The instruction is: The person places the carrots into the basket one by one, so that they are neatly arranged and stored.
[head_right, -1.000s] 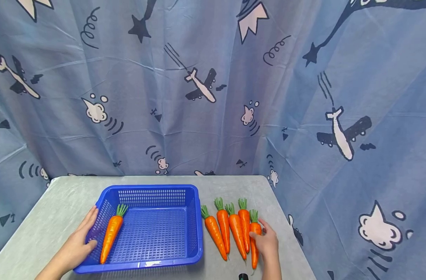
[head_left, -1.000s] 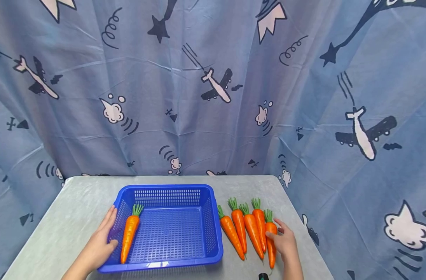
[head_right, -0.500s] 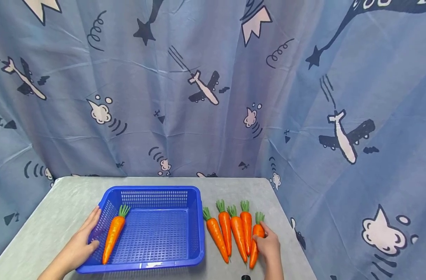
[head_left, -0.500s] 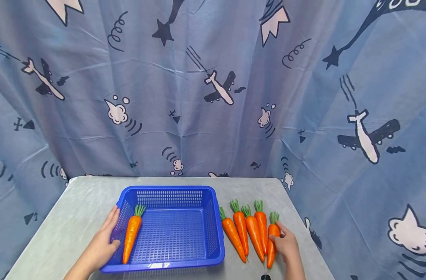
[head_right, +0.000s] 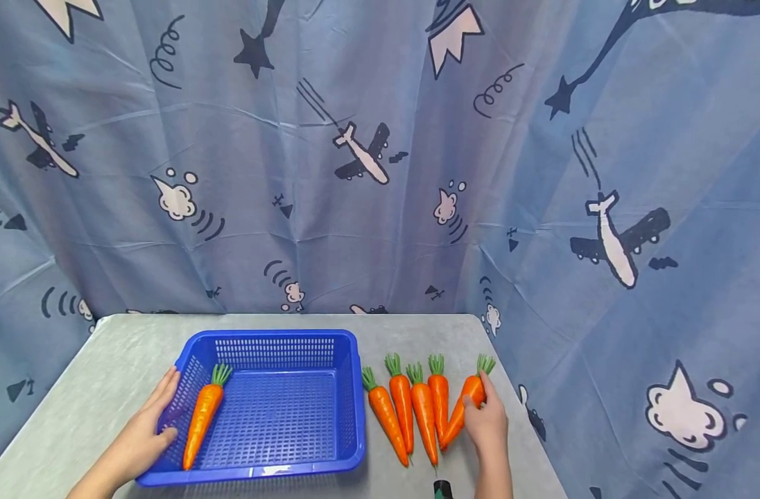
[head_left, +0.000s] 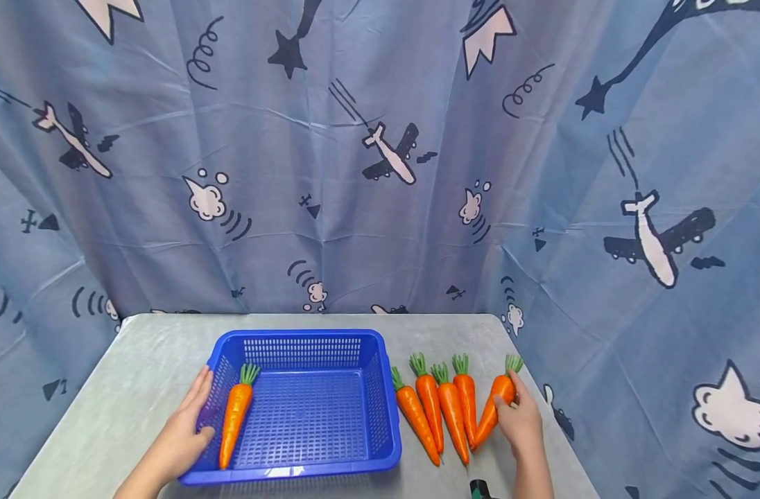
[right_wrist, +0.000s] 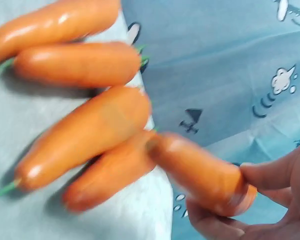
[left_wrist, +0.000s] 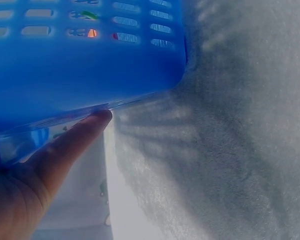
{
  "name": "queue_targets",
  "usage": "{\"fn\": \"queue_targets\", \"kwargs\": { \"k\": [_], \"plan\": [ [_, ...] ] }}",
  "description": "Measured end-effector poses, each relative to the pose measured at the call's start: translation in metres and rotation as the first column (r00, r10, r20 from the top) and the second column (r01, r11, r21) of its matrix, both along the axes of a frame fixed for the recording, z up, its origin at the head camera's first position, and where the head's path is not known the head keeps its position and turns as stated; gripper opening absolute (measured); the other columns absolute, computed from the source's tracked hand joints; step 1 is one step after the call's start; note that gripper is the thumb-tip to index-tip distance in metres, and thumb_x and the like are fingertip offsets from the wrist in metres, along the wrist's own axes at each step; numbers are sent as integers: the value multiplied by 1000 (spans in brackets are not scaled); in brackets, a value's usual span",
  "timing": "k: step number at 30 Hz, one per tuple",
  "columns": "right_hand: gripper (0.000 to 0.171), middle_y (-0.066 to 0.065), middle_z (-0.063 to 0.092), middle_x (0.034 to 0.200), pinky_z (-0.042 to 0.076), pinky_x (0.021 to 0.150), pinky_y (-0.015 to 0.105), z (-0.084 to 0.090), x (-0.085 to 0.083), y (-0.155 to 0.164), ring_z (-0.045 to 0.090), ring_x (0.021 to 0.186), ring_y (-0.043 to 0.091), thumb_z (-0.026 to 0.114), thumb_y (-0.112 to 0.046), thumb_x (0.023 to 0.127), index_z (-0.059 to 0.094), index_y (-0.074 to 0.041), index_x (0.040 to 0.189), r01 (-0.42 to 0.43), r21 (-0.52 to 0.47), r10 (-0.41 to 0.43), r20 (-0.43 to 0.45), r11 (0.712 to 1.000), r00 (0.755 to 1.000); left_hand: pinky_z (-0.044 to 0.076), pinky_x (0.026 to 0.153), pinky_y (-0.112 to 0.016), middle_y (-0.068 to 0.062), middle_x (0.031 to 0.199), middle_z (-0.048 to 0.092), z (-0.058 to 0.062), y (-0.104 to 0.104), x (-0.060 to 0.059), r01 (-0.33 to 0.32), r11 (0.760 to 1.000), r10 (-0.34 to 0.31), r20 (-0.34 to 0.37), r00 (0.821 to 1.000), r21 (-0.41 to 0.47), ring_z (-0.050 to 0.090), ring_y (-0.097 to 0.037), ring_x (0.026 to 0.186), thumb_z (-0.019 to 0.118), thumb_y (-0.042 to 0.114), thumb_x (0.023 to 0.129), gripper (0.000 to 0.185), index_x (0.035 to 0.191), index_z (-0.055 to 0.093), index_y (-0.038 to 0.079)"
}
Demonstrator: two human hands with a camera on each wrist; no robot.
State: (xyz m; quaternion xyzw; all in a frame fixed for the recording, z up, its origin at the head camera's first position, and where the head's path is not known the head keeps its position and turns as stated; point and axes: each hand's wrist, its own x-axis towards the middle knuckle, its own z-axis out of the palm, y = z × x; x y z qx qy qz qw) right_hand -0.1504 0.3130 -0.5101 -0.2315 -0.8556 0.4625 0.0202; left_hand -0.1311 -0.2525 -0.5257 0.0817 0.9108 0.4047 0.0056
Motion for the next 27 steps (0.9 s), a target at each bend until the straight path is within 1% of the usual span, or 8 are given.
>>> {"fn": "queue_targets", "kwargs": {
  "k": [3,6,9,11,17,23,26,27],
  "plan": [
    [64,34,33,154,59,92,44,9,-2,-5,48,128,49,49,-14,103,25,-20,162,1,-89,-4,-34,996,999,24,109,-74,-20,169,6,1,0,0,-2,1000,2,-9,1000,2,19,-58,146,61,-9,77,93,159,17,-3],
    [61,30,36,152,60,89,34,14,-6,-11,51,127,44,52,-15,103,31,-21,160,-5,-183,-11,-84,983,996,22,111,-71,-20,169,7,0,0,0,-3,1000,3,-25,1000,6,20,-58,146,60,-9,77,93,159,17,-3],
    [60,28,34,153,60,90,32,18,-10,-17,50,128,42,53,-16,103,32,-19,159,-36,-259,0,-136,965,991,20,113,-68,-20,169,7,0,0,0,-4,1000,4,-33,999,5,21,-57,146,60,-9,78,92,160,17,-2],
    [59,26,33,154,59,92,33,20,-12,-22,49,129,40,53,-15,103,32,-18,159,-53,-297,4,-162,953,987,22,111,-70,-20,169,7,1,0,-1,-3,1000,3,-33,999,4,21,-58,146,60,-9,78,93,159,17,-2],
    [57,24,36,154,59,92,33,27,-16,-44,55,123,36,54,-16,103,36,-20,157,-92,-311,37,-179,946,983,24,109,-74,-21,169,5,0,0,-1,-1,1000,1,-7,1000,-3,19,-58,146,61,-8,78,94,160,15,-3],
    [55,22,41,152,60,91,36,30,-22,-69,61,118,35,57,-16,102,41,-22,154,-146,-308,87,-198,940,976,18,114,-67,-20,169,6,-1,0,0,-3,1000,3,-12,1000,7,19,-57,146,60,-9,78,94,160,16,-2],
    [54,21,42,151,60,90,37,32,-26,-81,63,116,34,58,-15,101,43,-22,153,-167,-318,100,-217,933,971,18,114,-68,-20,169,6,-1,0,1,-4,1000,4,-14,1000,9,19,-57,147,60,-9,77,94,160,16,-2],
    [54,21,42,151,61,89,36,34,-27,-84,64,114,32,58,-15,101,43,-22,152,-172,-318,103,-223,932,969,20,112,-71,-20,169,6,-1,0,1,-4,1000,4,-14,1000,8,19,-57,146,60,-9,77,94,160,16,-2]
  ]
}}
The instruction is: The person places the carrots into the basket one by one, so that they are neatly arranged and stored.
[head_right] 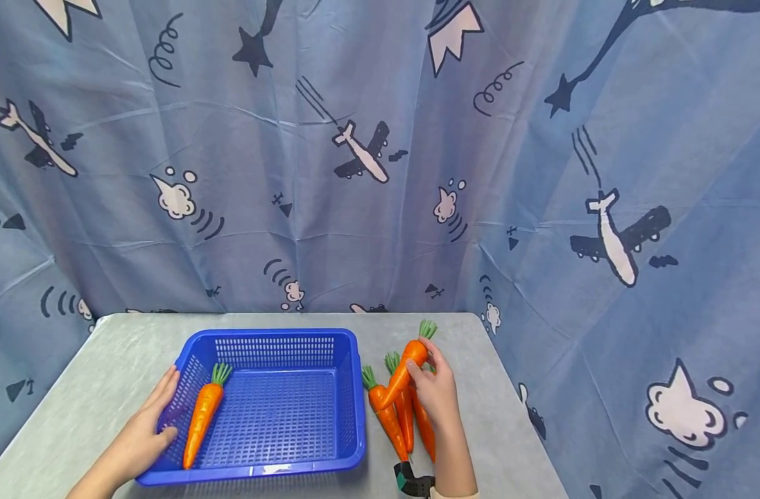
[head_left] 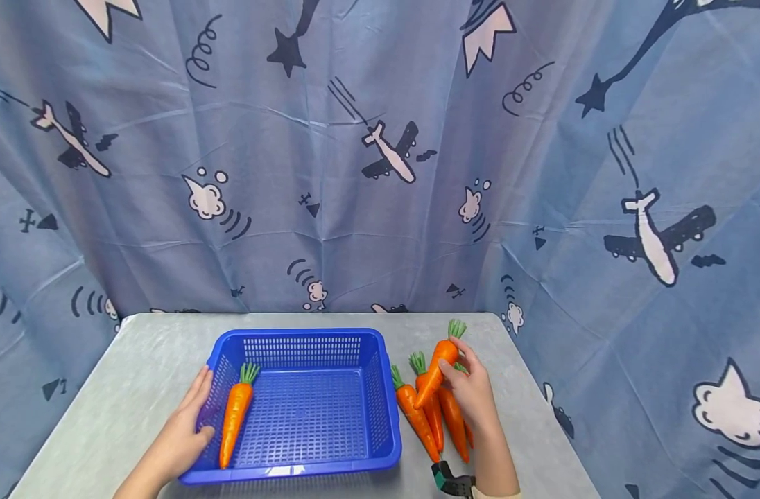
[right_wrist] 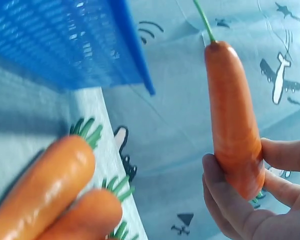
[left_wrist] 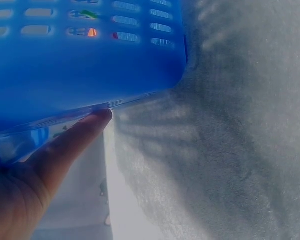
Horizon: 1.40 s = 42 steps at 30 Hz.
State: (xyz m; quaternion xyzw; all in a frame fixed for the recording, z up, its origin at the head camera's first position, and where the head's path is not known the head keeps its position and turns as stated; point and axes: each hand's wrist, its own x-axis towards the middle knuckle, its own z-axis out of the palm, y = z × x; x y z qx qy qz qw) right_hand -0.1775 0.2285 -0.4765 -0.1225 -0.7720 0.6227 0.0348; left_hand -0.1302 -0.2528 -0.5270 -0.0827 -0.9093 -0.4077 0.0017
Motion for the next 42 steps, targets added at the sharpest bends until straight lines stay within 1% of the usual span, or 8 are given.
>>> {"fn": "queue_targets", "kwargs": {
  "k": [7,14,18,21,28,30,37,42],
  "plan": [
    [52,22,45,146,62,83,36,6,-9,-22,70,98,26,61,-12,99,49,-21,148,-49,-46,47,-45,998,998,23,109,-72,-20,169,6,0,0,0,0,1000,0,-2,1000,-8,20,-57,146,61,-9,78,94,160,16,-2],
    [53,22,47,144,63,79,41,9,-16,-41,70,99,28,65,-14,97,50,-20,148,-118,-52,115,-61,992,991,23,110,-73,-20,169,5,1,0,1,-2,1000,2,2,1000,-12,20,-58,146,61,-9,77,94,159,17,-3],
    [54,24,48,143,63,77,45,9,-20,-51,70,93,27,67,-13,96,51,-19,147,-143,-46,140,-68,989,988,13,121,-53,-19,170,6,0,1,2,-5,1000,5,-5,1000,-9,20,-56,147,60,-8,79,92,160,17,-1],
    [54,24,48,141,64,73,42,10,-22,-60,71,90,26,68,-13,95,53,-19,146,-162,-55,158,-68,985,985,5,119,-34,-18,170,6,-2,1,3,-8,1000,8,-2,1000,-4,20,-56,147,60,-8,79,92,160,17,-1],
    [56,28,50,138,64,69,41,17,-27,-84,72,95,29,69,-14,94,51,-13,147,-255,-66,247,-107,965,963,17,116,-67,-19,170,5,-1,1,3,-10,1000,10,8,1000,11,18,-57,147,60,-9,78,93,160,16,-2],
    [56,28,51,138,64,70,42,18,-29,-90,72,97,30,69,-14,94,51,-12,147,-275,-58,267,-112,960,957,14,117,-63,-18,170,6,0,1,2,-10,1000,10,7,1000,11,18,-56,147,60,-9,78,93,160,17,-1],
    [52,26,51,137,64,71,42,23,-37,-109,71,96,30,67,-13,96,52,-15,146,-354,-19,350,-106,935,931,24,111,-73,-20,169,7,0,0,1,-7,1000,7,8,1000,-19,20,-57,146,62,-9,77,93,159,18,-3],
    [52,27,52,135,64,73,45,26,-46,-124,72,96,30,65,-12,96,52,-15,146,-423,1,420,-111,906,901,25,111,-73,-20,169,9,-1,-1,0,-15,1000,15,-4,1000,-26,21,-57,146,62,-9,77,92,159,20,-4]
  ]
}}
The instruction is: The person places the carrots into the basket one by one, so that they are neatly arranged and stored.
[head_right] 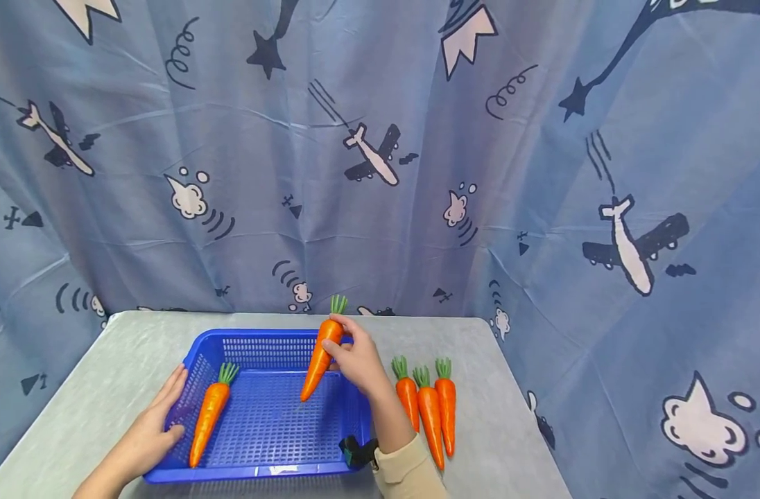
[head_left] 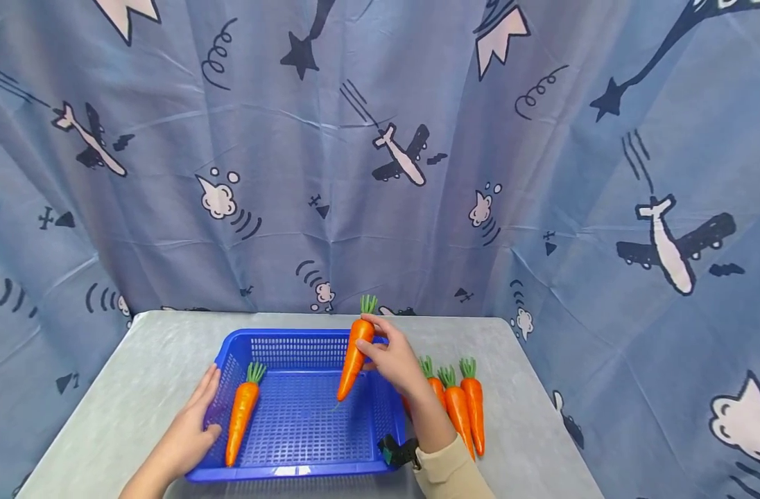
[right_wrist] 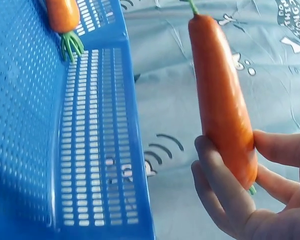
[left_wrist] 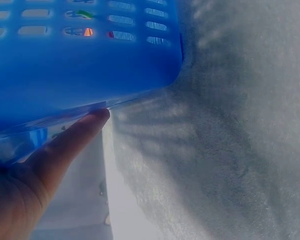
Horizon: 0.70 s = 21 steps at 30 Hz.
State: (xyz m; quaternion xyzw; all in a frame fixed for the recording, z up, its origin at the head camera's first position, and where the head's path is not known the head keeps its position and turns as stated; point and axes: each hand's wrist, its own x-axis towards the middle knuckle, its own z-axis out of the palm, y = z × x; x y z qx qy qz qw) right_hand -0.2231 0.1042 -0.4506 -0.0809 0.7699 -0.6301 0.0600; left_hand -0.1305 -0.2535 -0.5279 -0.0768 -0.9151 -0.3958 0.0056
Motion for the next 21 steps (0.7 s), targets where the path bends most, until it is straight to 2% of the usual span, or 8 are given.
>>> {"fn": "queue_targets", "kwargs": {
  "k": [5,13,15,17,19,21],
  "plan": [
    [53,26,52,134,62,76,53,3,-7,-18,72,91,29,66,-9,95,53,-17,146,-57,9,57,7,998,998,24,111,-72,-20,169,8,2,0,-1,6,1000,-6,3,1000,-1,20,-56,147,62,-8,77,92,159,20,-4],
    [51,23,50,134,62,75,50,8,-17,-52,69,86,27,68,-8,94,55,-14,143,-120,32,119,52,992,992,24,111,-72,-21,169,7,1,0,0,1,1000,0,12,1000,-6,21,-57,146,62,-8,77,93,159,18,-3],
    [50,22,52,131,63,73,49,6,-20,-60,70,86,28,69,-7,93,57,-15,141,-137,36,135,60,990,989,20,116,-64,-20,169,7,0,0,0,-2,1000,2,7,1000,-5,21,-56,147,62,-8,78,93,159,18,-2],
    [50,21,53,129,62,73,52,2,-23,-67,70,87,30,70,-6,92,58,-15,139,-155,28,153,76,987,985,14,122,-44,-19,169,8,0,0,0,-2,1000,2,-2,1000,-1,21,-55,147,61,-8,77,93,160,18,-2],
    [49,20,54,128,62,73,53,-3,-24,-74,70,88,31,71,-5,91,59,-15,138,-172,23,169,89,985,982,7,118,-26,-19,169,8,0,1,1,-2,1000,2,-12,1000,3,21,-55,147,61,-9,77,93,160,18,-1],
    [49,19,55,127,62,72,53,-6,-24,-81,69,90,31,71,-4,90,60,-14,136,-189,24,186,102,982,977,7,117,-25,-19,169,9,0,1,1,-3,1000,3,-16,1000,0,21,-55,147,61,-9,77,94,160,18,-1]
  ]
}}
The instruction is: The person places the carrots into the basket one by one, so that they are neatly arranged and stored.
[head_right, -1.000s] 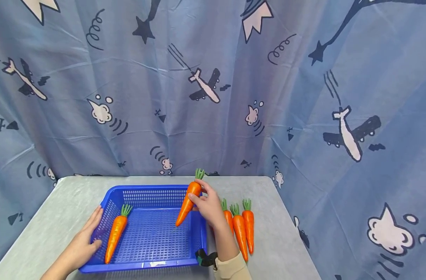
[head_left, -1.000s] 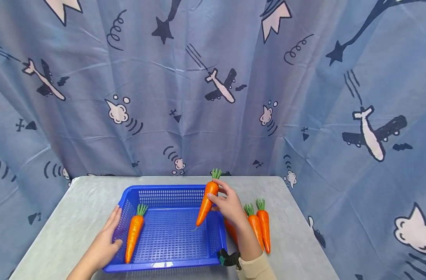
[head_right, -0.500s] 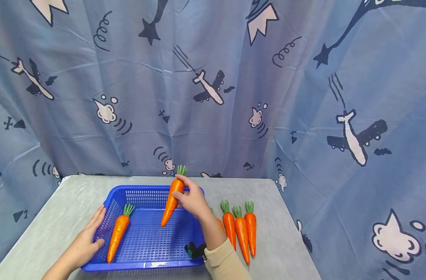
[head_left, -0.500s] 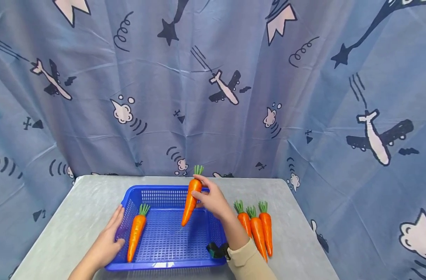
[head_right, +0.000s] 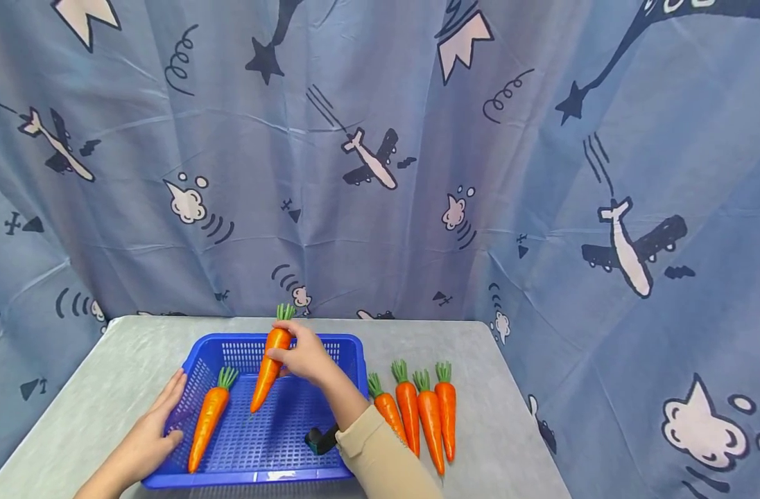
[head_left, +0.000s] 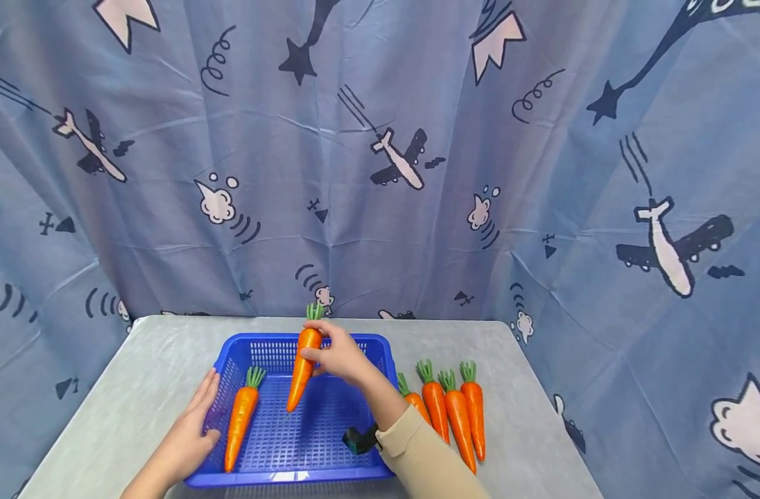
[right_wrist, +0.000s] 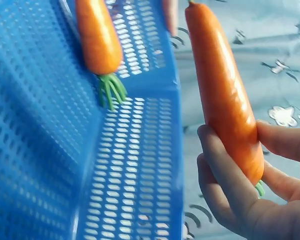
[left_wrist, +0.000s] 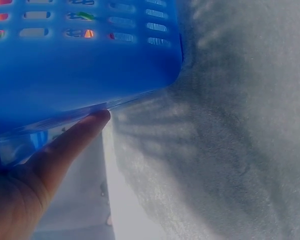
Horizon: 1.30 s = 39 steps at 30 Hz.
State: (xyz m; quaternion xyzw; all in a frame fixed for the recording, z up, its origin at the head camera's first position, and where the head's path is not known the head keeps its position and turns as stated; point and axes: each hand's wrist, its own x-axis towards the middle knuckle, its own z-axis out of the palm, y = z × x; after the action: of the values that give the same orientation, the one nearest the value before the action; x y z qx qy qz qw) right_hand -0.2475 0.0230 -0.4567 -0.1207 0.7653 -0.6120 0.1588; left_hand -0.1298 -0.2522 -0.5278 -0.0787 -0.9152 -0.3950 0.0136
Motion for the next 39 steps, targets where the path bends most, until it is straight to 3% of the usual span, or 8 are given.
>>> {"fn": "queue_targets", "kwargs": {
  "k": [3,5,7,11,18,26,33,39],
  "plan": [
    [47,18,56,125,62,71,53,-6,0,-10,68,91,31,72,-2,89,61,-13,134,-25,8,25,19,1000,1000,16,121,-48,-20,169,8,0,0,0,1,1000,-1,3,1000,-7,21,-56,147,61,-9,76,95,160,17,-2],
    [46,17,55,123,63,70,52,-9,-1,-16,68,89,29,72,-1,88,62,-12,132,-36,18,36,27,999,999,21,113,-65,-20,169,7,1,0,-1,4,1000,-4,12,1000,-14,20,-56,147,61,-10,76,95,160,16,-3],
    [45,17,56,120,62,69,53,-13,-1,-22,68,86,29,73,0,87,63,-11,130,-47,22,46,35,999,998,23,110,-69,-21,169,5,1,1,-2,10,1000,-10,21,1000,-19,19,-56,147,60,-11,75,96,159,15,-4],
    [45,14,56,117,63,65,50,-20,0,-31,68,83,27,75,1,85,64,-12,127,-68,47,65,49,997,997,19,114,-62,-20,169,4,2,2,-2,14,1000,-13,30,999,-22,18,-55,147,60,-11,75,96,160,14,-3],
    [44,11,57,115,62,66,53,-23,5,-44,68,82,26,77,-1,85,65,-14,125,-105,94,98,79,990,992,22,111,-71,-21,169,3,4,1,-4,16,1000,-15,52,999,-16,17,-57,147,60,-12,76,96,159,13,-5],
    [47,10,57,105,62,67,54,-28,12,-54,66,79,26,78,1,83,63,-8,126,-116,208,98,94,971,991,22,111,-71,-23,169,3,5,1,-3,14,1000,-13,51,999,-23,18,-58,146,60,-12,76,95,159,13,-6],
    [45,10,58,101,62,70,55,-37,13,-62,67,78,26,77,4,83,63,-8,124,-130,219,103,129,967,986,23,112,-71,-23,169,2,5,2,-4,15,999,-12,72,997,-41,19,-58,146,61,-11,77,95,159,13,-5],
    [46,9,58,96,63,64,50,-41,17,-71,67,71,24,78,5,80,64,-8,122,-124,285,92,124,950,988,22,112,-71,-24,168,3,5,3,-3,14,999,-12,70,997,-29,19,-58,146,61,-11,76,96,159,13,-6]
  ]
}}
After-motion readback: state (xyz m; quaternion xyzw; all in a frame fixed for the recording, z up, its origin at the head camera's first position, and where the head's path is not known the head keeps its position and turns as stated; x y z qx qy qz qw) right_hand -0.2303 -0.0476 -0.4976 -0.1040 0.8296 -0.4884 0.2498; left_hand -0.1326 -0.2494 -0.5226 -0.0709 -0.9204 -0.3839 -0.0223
